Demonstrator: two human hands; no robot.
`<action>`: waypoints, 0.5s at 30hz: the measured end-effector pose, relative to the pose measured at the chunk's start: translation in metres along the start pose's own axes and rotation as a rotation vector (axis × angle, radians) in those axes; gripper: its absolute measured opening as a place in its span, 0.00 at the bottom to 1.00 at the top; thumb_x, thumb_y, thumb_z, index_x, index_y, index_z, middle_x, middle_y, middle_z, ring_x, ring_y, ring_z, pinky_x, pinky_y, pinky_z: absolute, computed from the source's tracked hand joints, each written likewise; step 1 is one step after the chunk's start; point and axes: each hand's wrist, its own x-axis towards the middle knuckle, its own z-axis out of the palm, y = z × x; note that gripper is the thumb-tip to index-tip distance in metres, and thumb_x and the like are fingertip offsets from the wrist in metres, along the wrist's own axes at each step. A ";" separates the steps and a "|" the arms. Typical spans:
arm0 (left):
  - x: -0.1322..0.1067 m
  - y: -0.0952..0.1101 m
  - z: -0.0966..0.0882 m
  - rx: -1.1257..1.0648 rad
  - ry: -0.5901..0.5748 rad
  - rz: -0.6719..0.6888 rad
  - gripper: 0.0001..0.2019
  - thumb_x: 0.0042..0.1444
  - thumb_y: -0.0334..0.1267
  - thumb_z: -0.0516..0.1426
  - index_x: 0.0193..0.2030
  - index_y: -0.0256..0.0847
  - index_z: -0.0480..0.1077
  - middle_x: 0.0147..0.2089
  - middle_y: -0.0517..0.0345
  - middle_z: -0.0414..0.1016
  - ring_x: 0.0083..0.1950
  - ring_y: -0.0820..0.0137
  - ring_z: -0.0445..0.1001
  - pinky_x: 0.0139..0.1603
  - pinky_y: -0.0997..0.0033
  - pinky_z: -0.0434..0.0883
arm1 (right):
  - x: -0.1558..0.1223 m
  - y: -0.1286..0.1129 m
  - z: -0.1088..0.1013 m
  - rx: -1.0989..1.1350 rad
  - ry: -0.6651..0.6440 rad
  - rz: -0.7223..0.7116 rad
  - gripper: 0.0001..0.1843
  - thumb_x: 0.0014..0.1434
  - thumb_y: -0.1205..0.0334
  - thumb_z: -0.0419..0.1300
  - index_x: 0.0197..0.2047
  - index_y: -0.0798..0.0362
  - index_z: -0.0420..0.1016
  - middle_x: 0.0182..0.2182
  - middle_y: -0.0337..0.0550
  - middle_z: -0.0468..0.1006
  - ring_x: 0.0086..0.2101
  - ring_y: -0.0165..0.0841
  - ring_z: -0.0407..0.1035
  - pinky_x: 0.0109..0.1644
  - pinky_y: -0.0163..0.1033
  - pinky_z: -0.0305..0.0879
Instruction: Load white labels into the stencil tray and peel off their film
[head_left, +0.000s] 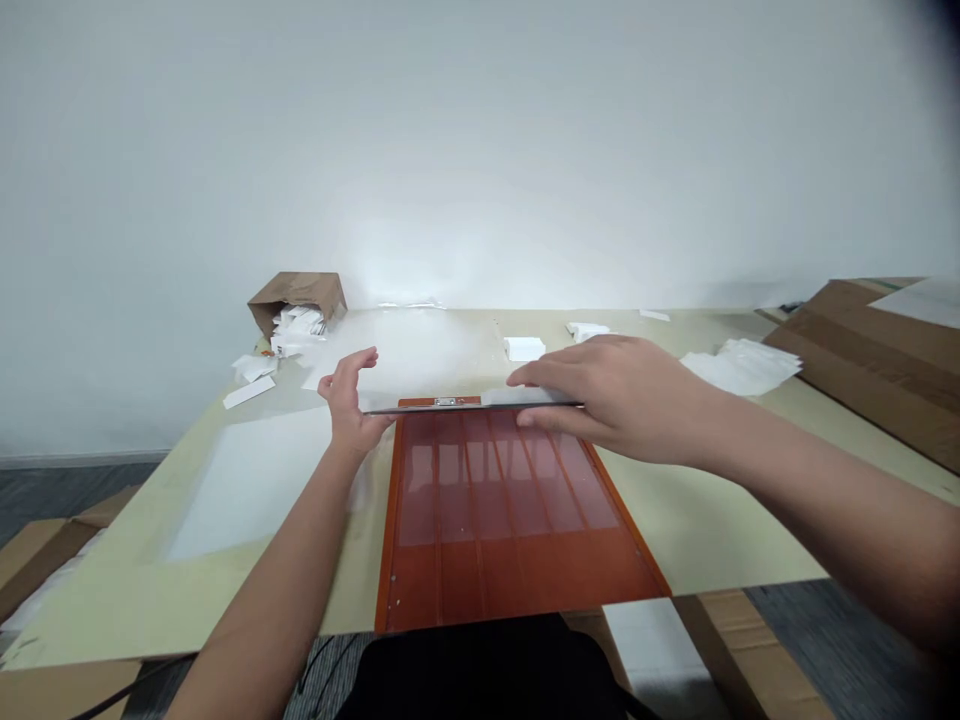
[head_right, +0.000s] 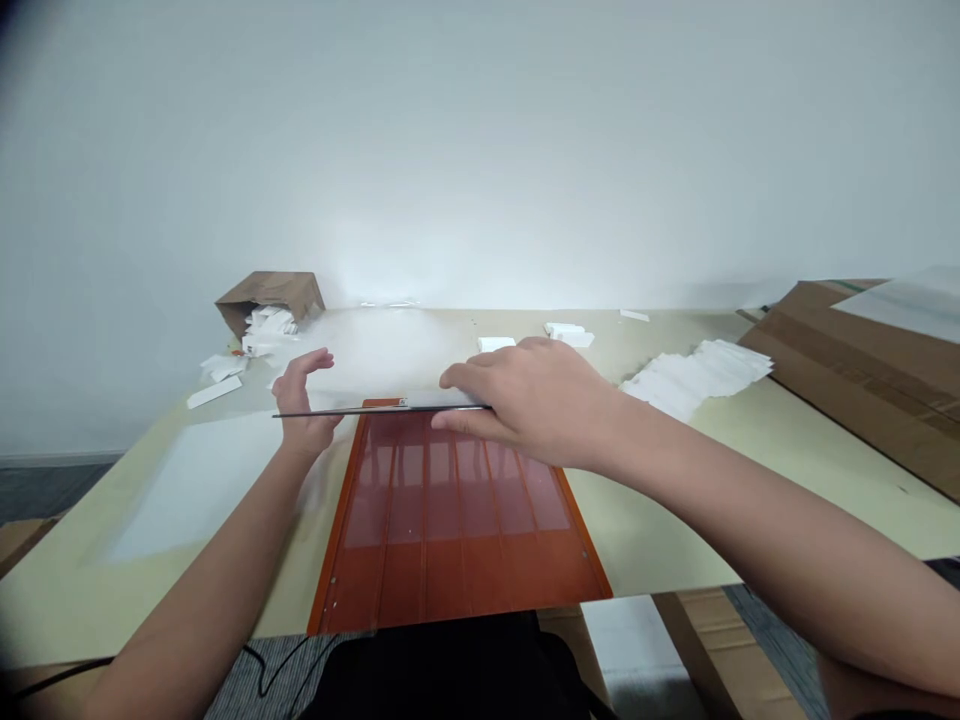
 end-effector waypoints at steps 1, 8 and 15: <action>-0.001 -0.001 0.000 0.007 0.005 0.011 0.45 0.51 0.76 0.43 0.60 0.40 0.65 0.51 0.43 0.75 0.51 0.50 0.75 0.53 0.50 0.59 | -0.001 -0.001 0.000 0.035 -0.012 -0.007 0.29 0.70 0.39 0.43 0.54 0.48 0.75 0.44 0.45 0.82 0.39 0.41 0.76 0.39 0.43 0.62; -0.007 -0.011 0.005 0.024 0.019 0.110 0.49 0.48 0.78 0.36 0.58 0.41 0.67 0.49 0.44 0.76 0.51 0.49 0.75 0.51 0.51 0.57 | -0.016 -0.012 0.006 0.260 -0.074 -0.089 0.32 0.70 0.38 0.40 0.47 0.50 0.78 0.37 0.46 0.80 0.34 0.38 0.73 0.40 0.44 0.62; -0.009 -0.015 0.005 0.033 0.016 0.144 0.54 0.45 0.80 0.29 0.58 0.41 0.67 0.49 0.43 0.76 0.52 0.48 0.74 0.51 0.51 0.55 | -0.027 -0.016 0.010 0.281 0.014 -0.113 0.27 0.72 0.45 0.42 0.44 0.47 0.79 0.35 0.42 0.79 0.35 0.34 0.73 0.43 0.42 0.63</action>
